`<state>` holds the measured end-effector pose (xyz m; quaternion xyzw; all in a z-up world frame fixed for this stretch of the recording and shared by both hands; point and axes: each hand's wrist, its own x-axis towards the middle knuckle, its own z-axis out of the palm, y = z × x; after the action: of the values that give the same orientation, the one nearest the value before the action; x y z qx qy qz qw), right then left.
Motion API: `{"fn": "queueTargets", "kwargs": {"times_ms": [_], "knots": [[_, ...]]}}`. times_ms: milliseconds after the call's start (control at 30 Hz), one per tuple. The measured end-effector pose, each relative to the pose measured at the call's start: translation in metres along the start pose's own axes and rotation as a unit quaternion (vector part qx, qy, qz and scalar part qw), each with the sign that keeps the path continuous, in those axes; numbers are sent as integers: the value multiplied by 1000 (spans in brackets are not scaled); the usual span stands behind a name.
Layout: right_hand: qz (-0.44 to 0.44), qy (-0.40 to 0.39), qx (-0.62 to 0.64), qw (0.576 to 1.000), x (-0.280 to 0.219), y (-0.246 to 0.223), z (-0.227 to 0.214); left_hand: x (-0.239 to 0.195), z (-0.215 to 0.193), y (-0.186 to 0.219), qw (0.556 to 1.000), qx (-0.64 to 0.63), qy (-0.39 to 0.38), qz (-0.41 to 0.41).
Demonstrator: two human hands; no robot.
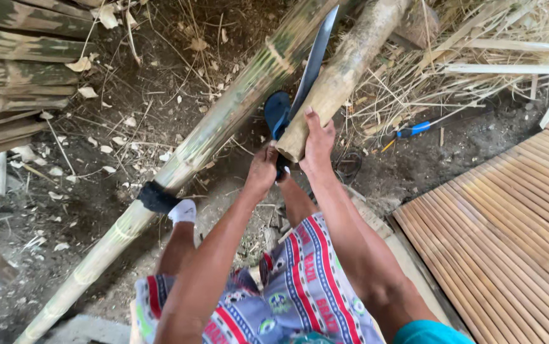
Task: The person splits a bamboo pole lengthwise using a machete and a wooden mallet. They repeatedly strike the machete blade to drive it through the bamboo, then mark the split section with a pencil.
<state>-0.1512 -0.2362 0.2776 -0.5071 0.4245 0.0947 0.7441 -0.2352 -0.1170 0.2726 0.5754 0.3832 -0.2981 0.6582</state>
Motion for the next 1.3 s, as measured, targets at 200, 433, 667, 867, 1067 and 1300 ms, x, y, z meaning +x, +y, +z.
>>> {"fn": "queueTargets", "kwargs": {"times_ms": [200, 433, 667, 867, 1067, 1300], "knots": [[-51, -32, -130, 990, -49, -29, -35, -58, -78, 84, 883, 453, -112, 40], [36, -61, -335, 940, -54, -65, -85, -99, -119, 122, 839, 536, -58, 76], [-5, -115, -354, 928, -69, -77, -74, -93, -134, 113, 854, 490, 12, 173], [24, -82, -379, 921, -72, -106, -50, -88, -142, 116, 851, 510, -3, 123], [-32, -80, -400, 913, -62, -149, -36, -94, -149, 113, 838, 523, 18, 153], [-82, -79, -392, 913, -51, -183, -27, -80, -159, 115, 845, 520, -2, 125]]}}
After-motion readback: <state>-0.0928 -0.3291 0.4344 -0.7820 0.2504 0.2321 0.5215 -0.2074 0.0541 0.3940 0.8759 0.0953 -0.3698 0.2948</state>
